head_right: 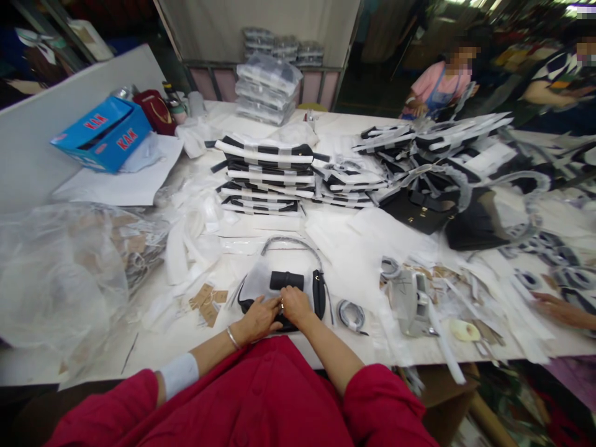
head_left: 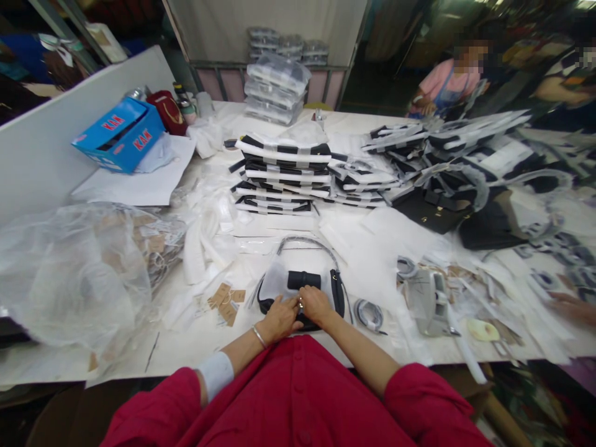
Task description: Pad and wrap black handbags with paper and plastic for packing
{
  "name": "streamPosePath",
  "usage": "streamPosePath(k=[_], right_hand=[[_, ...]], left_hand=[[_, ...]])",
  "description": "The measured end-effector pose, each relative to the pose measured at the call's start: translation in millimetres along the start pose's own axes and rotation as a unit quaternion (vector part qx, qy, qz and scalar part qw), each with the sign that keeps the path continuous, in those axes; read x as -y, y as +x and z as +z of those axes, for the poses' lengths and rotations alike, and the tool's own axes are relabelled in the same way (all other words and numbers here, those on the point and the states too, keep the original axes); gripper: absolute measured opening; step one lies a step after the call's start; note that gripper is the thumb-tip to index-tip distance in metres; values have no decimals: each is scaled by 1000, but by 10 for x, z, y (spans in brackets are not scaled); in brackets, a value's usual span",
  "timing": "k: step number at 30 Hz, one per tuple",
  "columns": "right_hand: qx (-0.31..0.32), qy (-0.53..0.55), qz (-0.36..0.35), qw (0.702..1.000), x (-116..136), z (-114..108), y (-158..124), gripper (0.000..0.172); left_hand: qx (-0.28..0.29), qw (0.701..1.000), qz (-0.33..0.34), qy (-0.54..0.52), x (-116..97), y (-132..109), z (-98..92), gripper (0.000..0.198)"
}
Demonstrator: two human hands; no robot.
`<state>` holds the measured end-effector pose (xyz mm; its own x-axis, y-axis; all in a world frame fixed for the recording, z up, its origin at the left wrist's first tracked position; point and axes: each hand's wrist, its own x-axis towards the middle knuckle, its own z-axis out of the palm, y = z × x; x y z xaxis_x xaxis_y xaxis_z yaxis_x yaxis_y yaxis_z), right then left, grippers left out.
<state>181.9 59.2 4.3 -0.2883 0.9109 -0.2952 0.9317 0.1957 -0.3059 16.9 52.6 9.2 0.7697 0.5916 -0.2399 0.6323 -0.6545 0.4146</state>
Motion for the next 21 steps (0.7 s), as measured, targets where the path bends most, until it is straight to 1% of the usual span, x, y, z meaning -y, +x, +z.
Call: streamPosePath(k=[2,3,4,5,6,9,10,11,12,14,16,18,19,21], right_hand=[[-11,-1,36,999,44,-45,-20,11],[-16,1,43,999,47,-76,-52,10],[-22,4,38,999,33,-107,-102,8],[-32,6,23,999,4,-131,-170,12],[-44,3,0,999,-40,-143,-254,23],[-76,-42,-75,993,-226,-87,-523,71],[-80,-65,-93,990,-296,-50,-585,79],[-84,-85,-106,987,-365,-15,-618,81],[-87,-101,-114,984,-432,7,-618,77],[-101,-120,-111,981,-550,-8,-521,65],[-110,-126,-77,983,-641,-103,-347,60],[-100,-124,-32,987,-697,-232,-180,60],[-88,-121,-15,989,-712,-292,-121,62],[-55,-107,6,993,-716,-387,-55,70]], left_hand=[[7,1000,15,11,0,-11,-51,59],[8,999,25,22,6,-26,-83,64],[8,999,34,37,16,-48,-116,68],[6,998,39,55,31,-74,-149,69],[1,996,39,74,50,-102,-178,66],[-23,992,25,123,125,-157,-240,41],[-29,990,25,132,152,-151,-254,34],[-35,989,26,138,177,-129,-268,29],[-42,988,27,143,202,-89,-285,25],[-60,987,20,149,242,35,-331,21],[-82,986,-5,148,274,191,-392,16],[-91,985,-30,141,309,338,-463,9],[-91,986,-36,135,332,397,-503,16],[-87,988,-33,125,399,479,-594,35]])
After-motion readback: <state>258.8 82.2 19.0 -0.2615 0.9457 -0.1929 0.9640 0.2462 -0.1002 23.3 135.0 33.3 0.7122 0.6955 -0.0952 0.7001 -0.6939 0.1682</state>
